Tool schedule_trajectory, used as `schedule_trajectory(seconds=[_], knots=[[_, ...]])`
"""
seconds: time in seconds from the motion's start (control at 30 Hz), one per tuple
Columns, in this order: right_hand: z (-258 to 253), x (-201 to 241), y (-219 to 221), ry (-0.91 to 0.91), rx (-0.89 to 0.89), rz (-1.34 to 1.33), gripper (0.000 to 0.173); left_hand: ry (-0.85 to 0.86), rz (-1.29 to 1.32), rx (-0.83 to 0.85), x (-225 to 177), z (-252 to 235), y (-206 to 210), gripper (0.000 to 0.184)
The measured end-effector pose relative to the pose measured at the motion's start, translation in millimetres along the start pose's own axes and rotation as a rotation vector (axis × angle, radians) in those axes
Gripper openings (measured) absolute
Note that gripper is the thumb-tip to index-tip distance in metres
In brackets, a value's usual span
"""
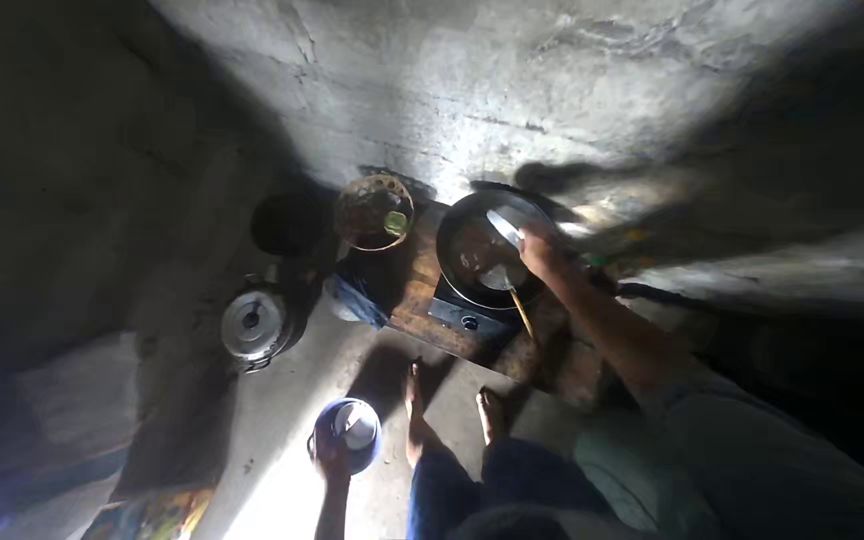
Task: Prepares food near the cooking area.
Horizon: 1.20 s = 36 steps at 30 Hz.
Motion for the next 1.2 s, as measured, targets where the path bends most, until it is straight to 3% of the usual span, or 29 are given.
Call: schedule_trajectory(seconds=[0.1,0.27,0.33,0.57,0.73,0.8,0.93,1.03,1.07,1.13,1.2], knots=[[9.7,8.2,23.0,0.071,0.043,-0.015,0.038,-0.172,-0.092,0.088,-52.6,-102.6,23.0,0.071],[36.9,-34.2,48.2,0.333,-0.185,-0.742,0.047,-0.243,-0.056,0.183,-134.4,-227.2,66.5,0.061],[64.8,-42.5,54.1,0.393,-0.235,-0.872,0.048,-0.253,-0.074,0.209,-148.4,-266.9,89.7,0.062],[139.3,-28.5,67.5,0.5,-0.238,-0.705,0.043,-0.387,-0.173,0.139,-160.8,-348.3,133.9,0.095],[154.6,-28.8,75.6,0.535,-0.264,-0.763,0.038,-0.382,-0.208,0.13,-156.8,-344.2,131.2,0.043],[157.8,-30.0,74.0,0.544,-0.297,-0.806,0.037,-0.321,-0.218,0.142,-147.4,-329.6,122.9,0.032],[170.4,-36.5,63.7,0.506,-0.365,-0.834,0.036,0.054,-0.086,0.111,-156.0,-251.1,104.0,0.036],[181.4,-38.8,53.2,0.525,-0.408,-0.856,0.035,0.293,0.23,0.196,-190.3,-176.3,100.1,0.067],[184.8,-41.6,51.7,0.529,-0.425,-0.873,0.035,0.317,0.312,0.271,-202.5,-159.0,106.1,0.064],[190.4,-48.6,49.6,0.525,-0.45,-0.906,0.036,0.296,0.456,0.424,-219.6,-144.0,135.1,0.041],[196.8,-57.5,50.4,0.515,-0.48,-0.926,0.035,0.157,0.558,0.495,-229.7,-143.0,175.3,0.034]])
Point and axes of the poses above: each hand's wrist, its own z-axis away from the middle knuckle, its own y-axis out of the palm, x = y × z, the point moved 5 cm from there along -z, towards the middle knuckle, and after that the axes turned 9 degrees about x, right-handed, at the moved point
